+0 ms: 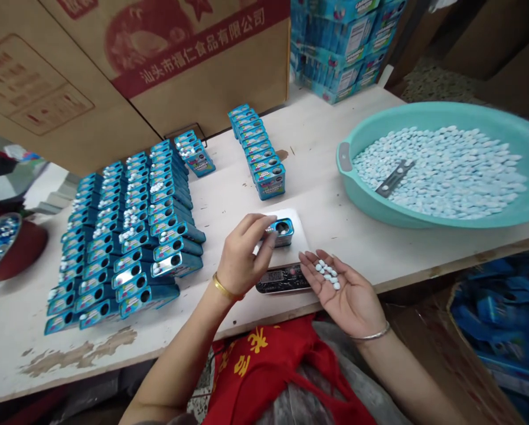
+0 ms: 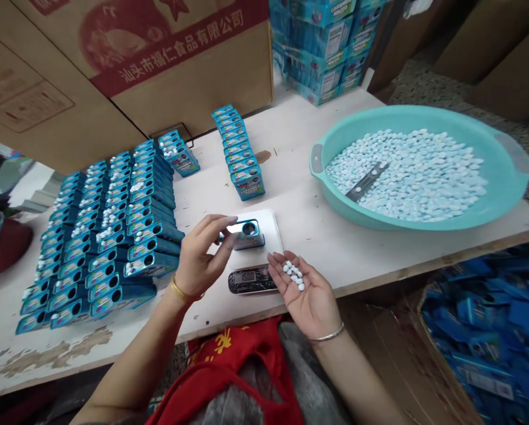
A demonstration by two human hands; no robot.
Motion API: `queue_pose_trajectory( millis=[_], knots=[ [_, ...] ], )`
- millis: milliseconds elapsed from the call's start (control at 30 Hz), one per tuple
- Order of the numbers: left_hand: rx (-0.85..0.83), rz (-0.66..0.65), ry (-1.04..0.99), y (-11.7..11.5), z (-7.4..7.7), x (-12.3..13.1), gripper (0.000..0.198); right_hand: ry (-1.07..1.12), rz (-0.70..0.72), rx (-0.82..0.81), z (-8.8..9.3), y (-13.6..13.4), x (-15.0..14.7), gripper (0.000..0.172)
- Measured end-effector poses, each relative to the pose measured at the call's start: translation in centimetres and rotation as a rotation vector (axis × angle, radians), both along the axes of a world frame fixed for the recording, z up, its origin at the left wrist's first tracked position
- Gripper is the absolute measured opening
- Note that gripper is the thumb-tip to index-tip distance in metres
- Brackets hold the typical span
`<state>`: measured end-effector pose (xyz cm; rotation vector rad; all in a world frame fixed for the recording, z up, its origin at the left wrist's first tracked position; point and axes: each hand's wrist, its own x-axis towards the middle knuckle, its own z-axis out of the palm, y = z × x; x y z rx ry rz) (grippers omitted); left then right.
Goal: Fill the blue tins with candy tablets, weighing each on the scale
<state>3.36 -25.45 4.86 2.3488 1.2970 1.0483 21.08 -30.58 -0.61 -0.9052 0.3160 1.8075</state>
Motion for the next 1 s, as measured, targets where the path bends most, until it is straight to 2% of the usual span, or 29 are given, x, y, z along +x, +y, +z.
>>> queue_pose_trajectory(
  millis=[200, 333, 400, 500, 567, 667, 767, 900, 1000],
  knots=[
    [0.045, 0.194, -0.127, -2.2, -1.8, -2.4, 0.015, -0.063, -0.079, -0.021, -1.1, 0.4, 1.9, 0.029],
    [0.017, 0.343, -0.208, -3.7, -2.9, -3.6, 0.010, -0.051, -0.047, -0.021, -0.9, -0.2, 2.0, 0.030],
    [-0.023, 0.266, -0.190, -4.7, -3.3, -3.0, 0.012, -0.013, 0.006, -0.020, -0.7, -0.9, 1.4, 0.030],
    [-0.163, -0.042, -0.022, -6.4, -4.1, -0.6, 0.025, 0.074, 0.115, -0.022, -0.7, -2.5, 0.2, 0.027],
    [-0.217, -0.175, 0.145, -7.4, -5.0, 1.2, 0.027, 0.117, 0.164, -0.035, -0.9, -3.6, -0.4, 0.025],
    [-0.225, -0.185, 0.332, -8.4, -6.3, 3.1, 0.020, 0.131, 0.198, -0.053, -1.2, -4.7, -0.6, 0.022],
    [-0.224, -0.188, 0.404, -8.9, -7.0, 3.5, 0.015, 0.128, 0.252, -0.022, -1.3, -5.2, 0.0, 0.023],
    [-0.210, -0.211, 0.362, -8.9, -7.1, 3.0, 0.017, 0.117, 0.301, 0.006, -1.1, -5.3, 0.2, 0.022],
    [-0.170, -0.207, 0.305, -8.6, -6.8, 2.7, 0.019, 0.118, 0.249, -0.013, -1.0, -5.0, -0.3, 0.023]
  ],
)
